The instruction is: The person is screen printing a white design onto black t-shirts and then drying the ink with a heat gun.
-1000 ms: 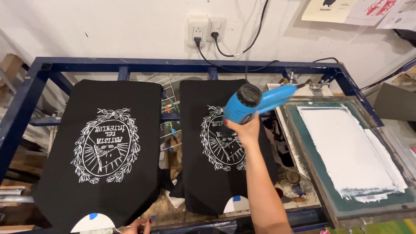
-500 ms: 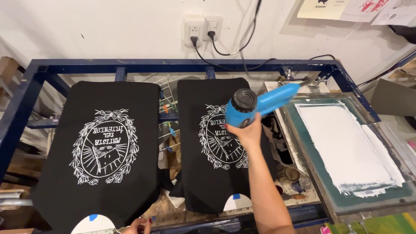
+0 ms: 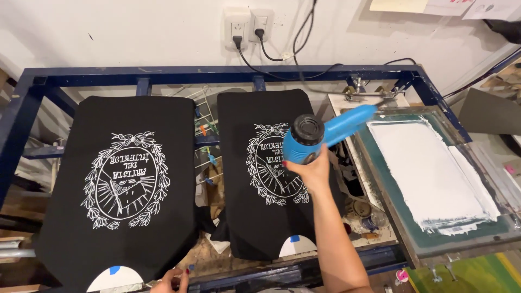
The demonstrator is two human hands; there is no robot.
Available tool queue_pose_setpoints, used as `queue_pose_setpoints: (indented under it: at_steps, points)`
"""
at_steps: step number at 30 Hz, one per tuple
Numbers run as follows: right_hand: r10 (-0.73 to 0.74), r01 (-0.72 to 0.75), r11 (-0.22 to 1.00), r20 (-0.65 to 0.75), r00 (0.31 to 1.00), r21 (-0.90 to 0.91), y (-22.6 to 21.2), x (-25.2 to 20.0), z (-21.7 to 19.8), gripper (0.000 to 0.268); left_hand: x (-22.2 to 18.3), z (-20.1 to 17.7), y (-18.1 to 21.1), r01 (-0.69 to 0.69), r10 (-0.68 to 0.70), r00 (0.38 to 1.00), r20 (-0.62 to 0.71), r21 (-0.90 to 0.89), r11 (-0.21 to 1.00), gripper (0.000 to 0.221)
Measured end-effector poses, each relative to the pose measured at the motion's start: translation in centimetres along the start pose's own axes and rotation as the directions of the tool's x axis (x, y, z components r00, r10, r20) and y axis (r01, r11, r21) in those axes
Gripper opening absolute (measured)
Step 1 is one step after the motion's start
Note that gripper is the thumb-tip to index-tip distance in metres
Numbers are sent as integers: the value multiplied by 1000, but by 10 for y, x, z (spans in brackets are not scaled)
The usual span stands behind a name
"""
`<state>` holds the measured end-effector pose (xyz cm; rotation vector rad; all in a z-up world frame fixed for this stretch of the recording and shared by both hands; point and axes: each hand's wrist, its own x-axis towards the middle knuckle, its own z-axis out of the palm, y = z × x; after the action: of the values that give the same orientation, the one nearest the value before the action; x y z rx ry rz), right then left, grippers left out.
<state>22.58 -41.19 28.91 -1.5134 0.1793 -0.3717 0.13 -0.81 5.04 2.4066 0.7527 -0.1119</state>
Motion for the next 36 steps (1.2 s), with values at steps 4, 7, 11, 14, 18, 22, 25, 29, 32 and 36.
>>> queue_pose_setpoints:
  at_steps: [4,7,11,14,18,22,25,29,32,36]
  points:
    - [-46,-69,869,-219,975,-490,-10,-6,-16,83,-2,-9,13,77,-82,994,72,68,995,24]
    - [-46,0,939,-124,991,-344,-22,-20,-3,86,-2,-8,9,41,-44,997,59,48,998,24]
    - [-12,5,997,89,996,74,6,-27,-10,82,2,-19,12,22,-50,980,194,144,989,31]
    - [-108,101,985,-37,993,-142,-18,-30,-25,93,-2,-18,15,68,-73,991,115,47,997,24]
    - [8,-113,876,-221,975,-468,-25,-35,-36,78,9,-7,-3,57,-72,979,191,80,995,30]
    - [-46,28,973,-75,996,-227,-20,-50,-20,86,13,-1,-16,-13,14,987,163,-8,1000,26]
    - [-57,56,998,94,994,15,1,-52,-28,84,9,-9,-5,47,-60,981,184,74,996,28]
    - [-8,18,991,74,997,-136,-21,-52,-46,102,5,-13,-1,40,-52,988,145,85,996,26]
    - [50,-94,909,-117,992,-405,-26,-57,-51,90,8,-7,-4,35,-42,993,110,69,997,28]
    - [17,-24,978,-36,999,-207,-19,-67,-38,107,11,-15,1,90,-123,964,238,142,986,34]
